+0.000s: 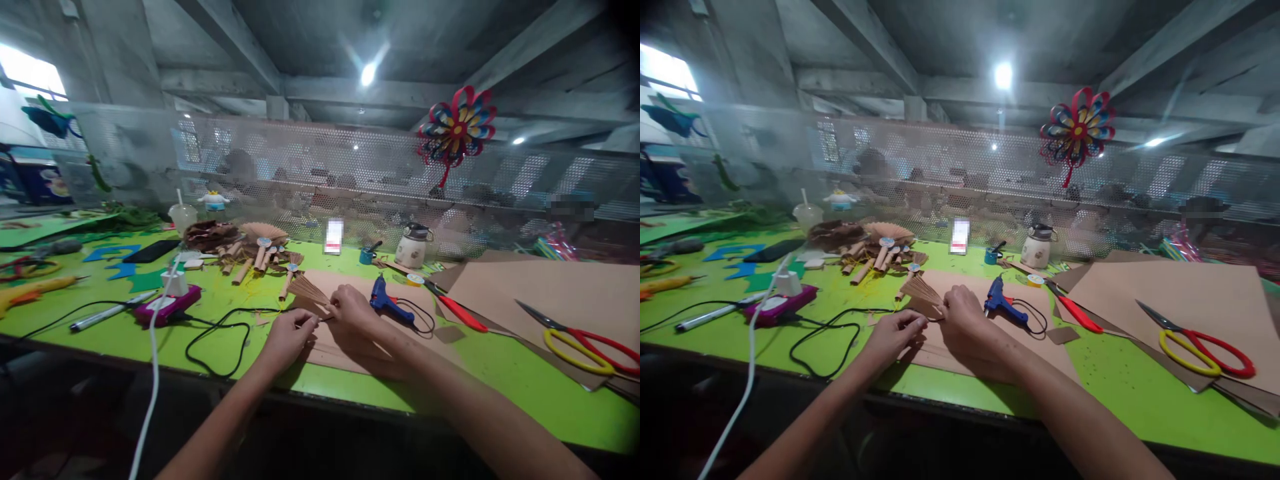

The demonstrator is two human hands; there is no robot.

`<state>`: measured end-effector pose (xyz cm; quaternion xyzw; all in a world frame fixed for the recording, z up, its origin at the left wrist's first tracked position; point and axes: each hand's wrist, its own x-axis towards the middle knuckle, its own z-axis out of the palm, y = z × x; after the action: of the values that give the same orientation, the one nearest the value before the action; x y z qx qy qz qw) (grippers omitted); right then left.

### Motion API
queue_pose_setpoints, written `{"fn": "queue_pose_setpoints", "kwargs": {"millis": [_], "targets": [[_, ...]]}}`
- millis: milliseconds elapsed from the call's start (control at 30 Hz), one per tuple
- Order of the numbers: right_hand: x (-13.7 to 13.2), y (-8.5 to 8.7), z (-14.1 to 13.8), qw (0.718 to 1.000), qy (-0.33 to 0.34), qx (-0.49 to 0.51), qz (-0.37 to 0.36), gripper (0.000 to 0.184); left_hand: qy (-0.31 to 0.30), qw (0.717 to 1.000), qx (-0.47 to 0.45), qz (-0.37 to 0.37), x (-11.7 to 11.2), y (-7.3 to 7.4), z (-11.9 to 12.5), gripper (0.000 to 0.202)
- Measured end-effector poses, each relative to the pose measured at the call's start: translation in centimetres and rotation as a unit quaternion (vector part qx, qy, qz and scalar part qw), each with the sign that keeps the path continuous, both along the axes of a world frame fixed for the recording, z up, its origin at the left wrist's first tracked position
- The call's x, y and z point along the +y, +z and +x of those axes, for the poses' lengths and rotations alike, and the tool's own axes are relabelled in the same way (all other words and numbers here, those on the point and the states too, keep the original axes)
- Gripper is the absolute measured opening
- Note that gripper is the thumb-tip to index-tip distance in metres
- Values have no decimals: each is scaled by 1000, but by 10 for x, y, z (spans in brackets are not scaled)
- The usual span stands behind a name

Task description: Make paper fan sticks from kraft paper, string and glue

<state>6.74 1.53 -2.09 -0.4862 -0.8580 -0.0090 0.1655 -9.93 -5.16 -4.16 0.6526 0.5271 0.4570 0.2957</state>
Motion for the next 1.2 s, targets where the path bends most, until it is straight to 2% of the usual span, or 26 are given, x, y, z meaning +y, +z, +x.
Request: {"fn": "queue_pose_setpoints", "kwargs": {"millis": [67,100,167,233,333,400,500,600,700,833,1033,1200], "targets": [[1,1,9,1000,9,8,-9,23,27,988,109,111,4,9,3,23],[0,0,13,1000,13,11,-13,23,21,967,179,179,7,14,4,21],[-5,-1,19,999,19,18,-19,25,-49,914,302,267,14,25,8,30],[-11,0,23,999,34,31,-20,22,-96,873,385,283,23,33,12,31],[-17,4,28,996,74,44,-8,19,-149,843,452,250,33,39,16,17],[-19,10,33,994,94,49,-8,21,-163,839,463,234,37,40,17,16],[-19,16,50,990,106,90,-17,18,-160,848,452,223,40,37,19,17],[-22,18,75,992,61,108,1,23,-134,862,437,221,42,33,21,17],[-35,13,90,999,29,34,2,25,-115,870,426,221,44,31,23,20],[-56,5,88,999,42,6,-12,22,-125,872,429,200,42,34,22,24],[-64,2,87,997,35,65,-30,15,-146,858,458,182,38,41,21,18],[-61,5,102,988,28,153,-1,10,-135,858,447,216,28,54,27,18]]}}
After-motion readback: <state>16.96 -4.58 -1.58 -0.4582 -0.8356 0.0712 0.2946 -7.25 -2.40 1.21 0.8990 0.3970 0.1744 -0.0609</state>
